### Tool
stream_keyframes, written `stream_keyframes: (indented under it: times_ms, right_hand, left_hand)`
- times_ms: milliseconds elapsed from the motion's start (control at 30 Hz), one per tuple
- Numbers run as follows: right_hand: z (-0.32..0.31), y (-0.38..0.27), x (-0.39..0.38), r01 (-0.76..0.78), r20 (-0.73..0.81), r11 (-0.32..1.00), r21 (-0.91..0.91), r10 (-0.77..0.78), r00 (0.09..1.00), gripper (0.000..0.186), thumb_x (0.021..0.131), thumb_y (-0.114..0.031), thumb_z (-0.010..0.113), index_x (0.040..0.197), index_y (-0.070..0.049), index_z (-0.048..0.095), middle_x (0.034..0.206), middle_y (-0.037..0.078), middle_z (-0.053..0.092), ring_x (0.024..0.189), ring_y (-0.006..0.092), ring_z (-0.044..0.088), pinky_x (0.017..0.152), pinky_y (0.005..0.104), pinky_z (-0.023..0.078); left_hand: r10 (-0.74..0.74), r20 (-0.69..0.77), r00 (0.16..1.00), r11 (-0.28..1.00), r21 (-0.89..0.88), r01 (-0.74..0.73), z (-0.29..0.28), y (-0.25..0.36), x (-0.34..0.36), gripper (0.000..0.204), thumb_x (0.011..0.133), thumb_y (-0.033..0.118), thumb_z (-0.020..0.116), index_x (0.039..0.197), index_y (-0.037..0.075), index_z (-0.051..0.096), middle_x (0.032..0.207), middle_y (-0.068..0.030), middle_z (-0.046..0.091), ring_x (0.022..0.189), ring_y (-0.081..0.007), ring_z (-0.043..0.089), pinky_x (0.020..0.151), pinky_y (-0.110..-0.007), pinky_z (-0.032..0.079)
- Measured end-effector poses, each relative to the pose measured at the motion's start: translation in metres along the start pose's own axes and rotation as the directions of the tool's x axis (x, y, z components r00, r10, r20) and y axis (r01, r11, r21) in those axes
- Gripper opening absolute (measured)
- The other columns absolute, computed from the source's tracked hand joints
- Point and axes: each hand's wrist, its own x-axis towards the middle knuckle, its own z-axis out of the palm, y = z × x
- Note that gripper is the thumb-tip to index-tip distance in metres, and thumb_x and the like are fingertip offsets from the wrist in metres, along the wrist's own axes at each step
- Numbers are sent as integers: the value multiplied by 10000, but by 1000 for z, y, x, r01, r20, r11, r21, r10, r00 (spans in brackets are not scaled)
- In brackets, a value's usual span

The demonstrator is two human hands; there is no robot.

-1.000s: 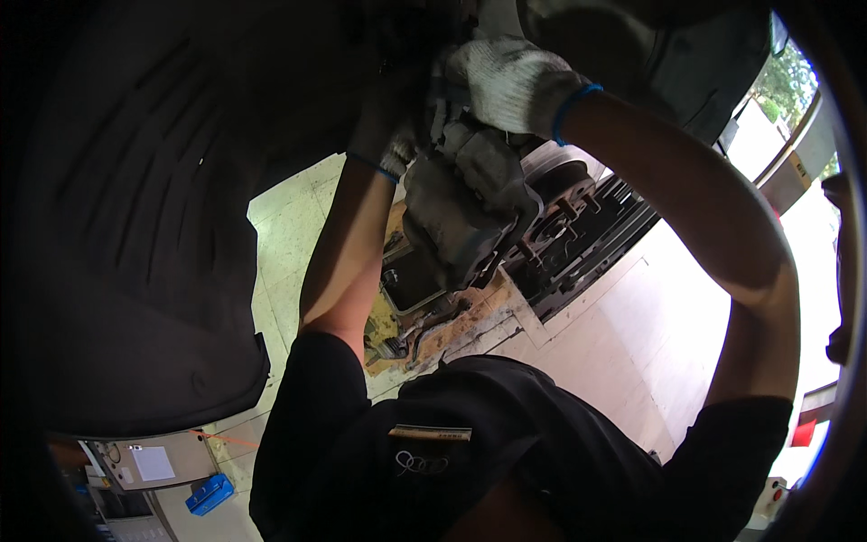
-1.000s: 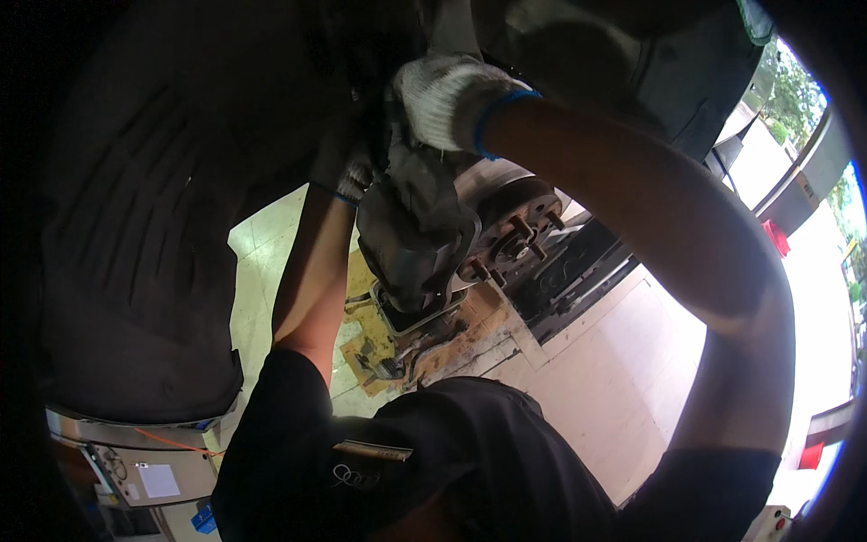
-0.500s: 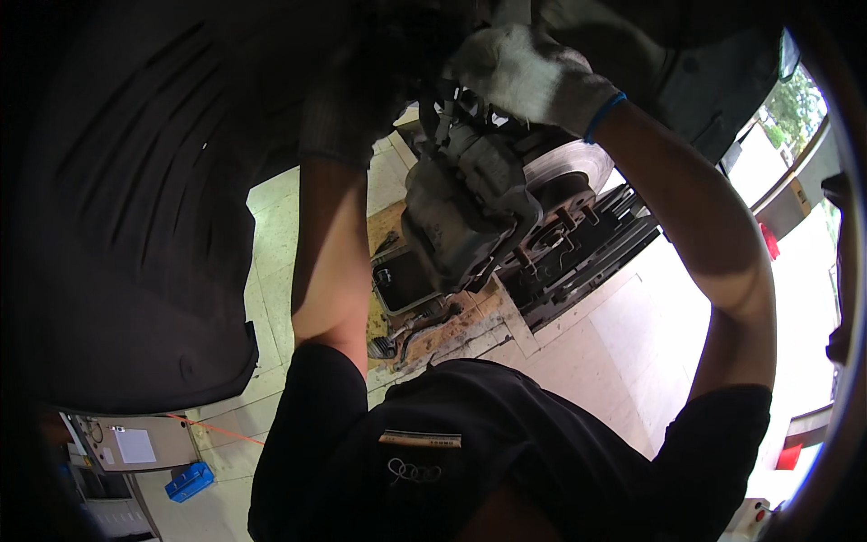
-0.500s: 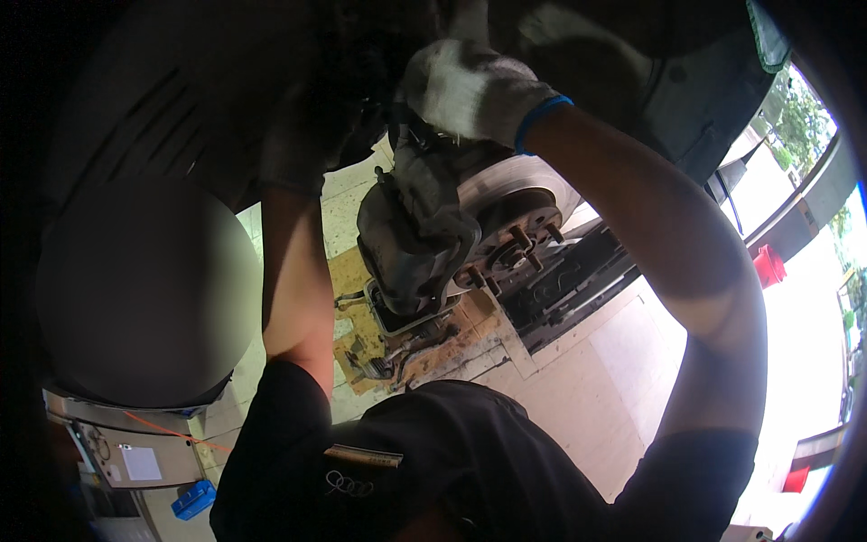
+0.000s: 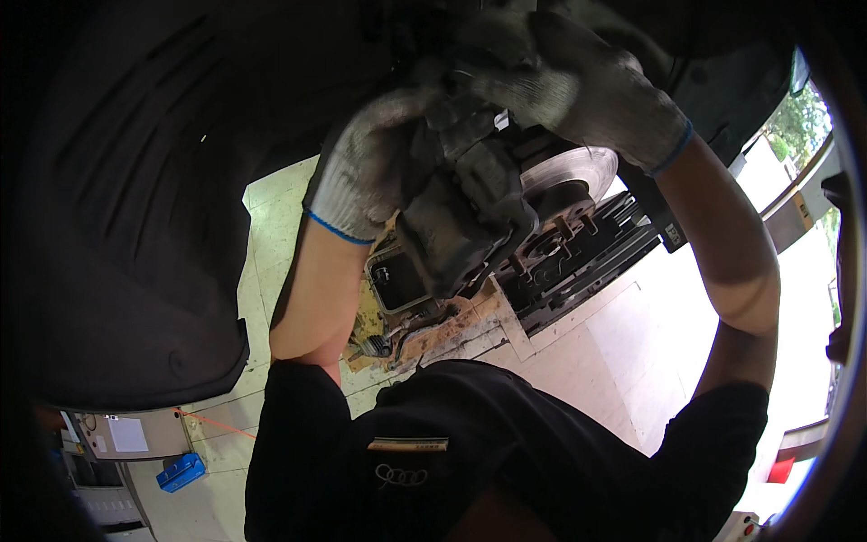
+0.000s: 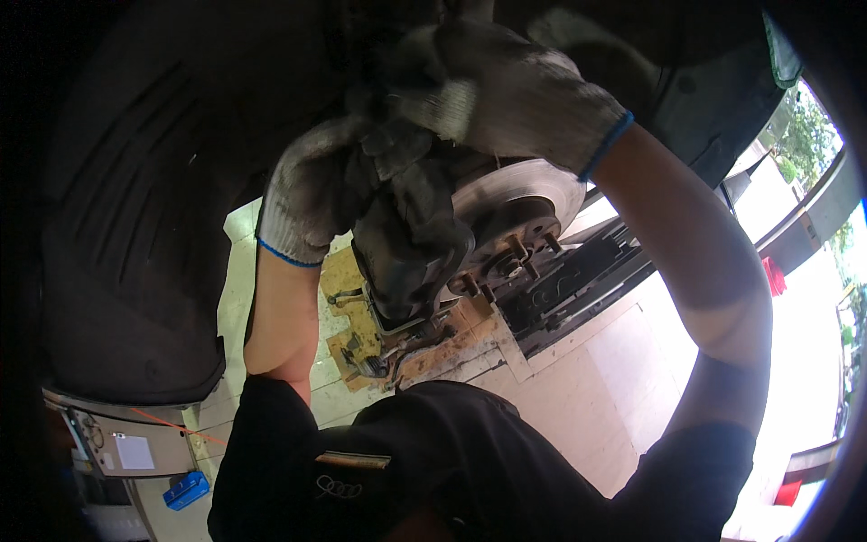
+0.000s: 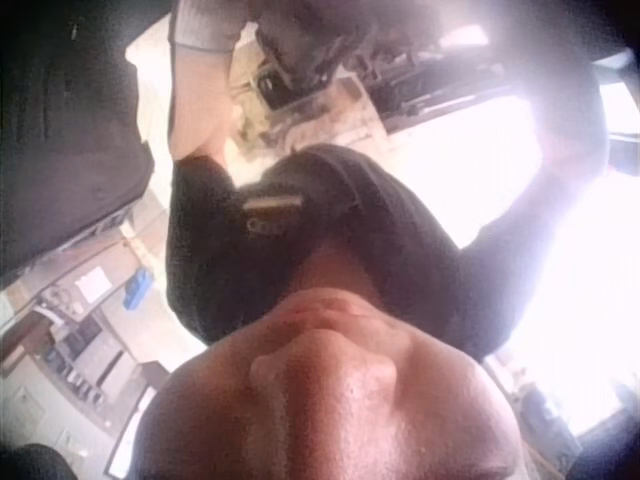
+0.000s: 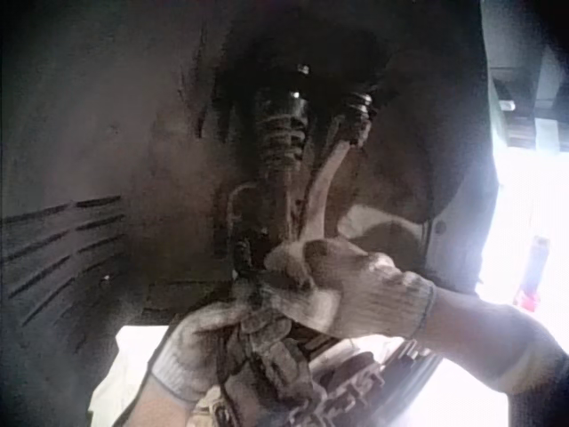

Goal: The person retrieves a roll of black tape from a cabinet, tears off a piece, and walks to a car on a lift. They apply the tape to the brake caliper area, then use a wrench to tighten bolts on the brake assembly. The person continues adjusting components around the brake disc and caliper.

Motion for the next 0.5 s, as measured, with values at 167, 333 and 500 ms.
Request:
stream_keyframes:
  times_ms: [167, 333, 500]
  right_hand:
    - [5, 3, -14, 32, 70, 990, -137, -22, 997, 431, 870, -277, 740, 1256, -125, 625, 1056, 144, 707, 943, 273, 725, 763, 379, 627]
    - [20, 6, -17, -105, 156, 994, -4, 104, 982, 445, 902, -328, 703, 1317, -191, 614, 1151, 144, 700, 938, 256, 732, 716, 364, 630]
    - [17, 3, -15, -17, 130, 996, 84, 6, 992, 407, 946, -473, 627, 1278, -241, 662, 1207, 51, 702, 1025, 265, 709, 857, 401, 600]
  left_hand:
    - [173, -133, 976, 370, 927, 61, -58, 29, -4, 399, 918, 31, 540, 1310, 68, 601, 1225, -134, 670, 1139, -251, 632, 1024, -380, 497]
    - [222, 137, 965, -26, 991, -135, -80, 11, 30, 475, 920, -22, 529, 1376, 105, 570, 1256, -144, 656, 1145, -259, 621, 999, -381, 508]
    - [142, -66, 988, 513, 858, -17, -54, -13, 31, 447, 956, 375, 677, 1252, 41, 648, 1078, -88, 693, 945, -157, 647, 788, -308, 542]
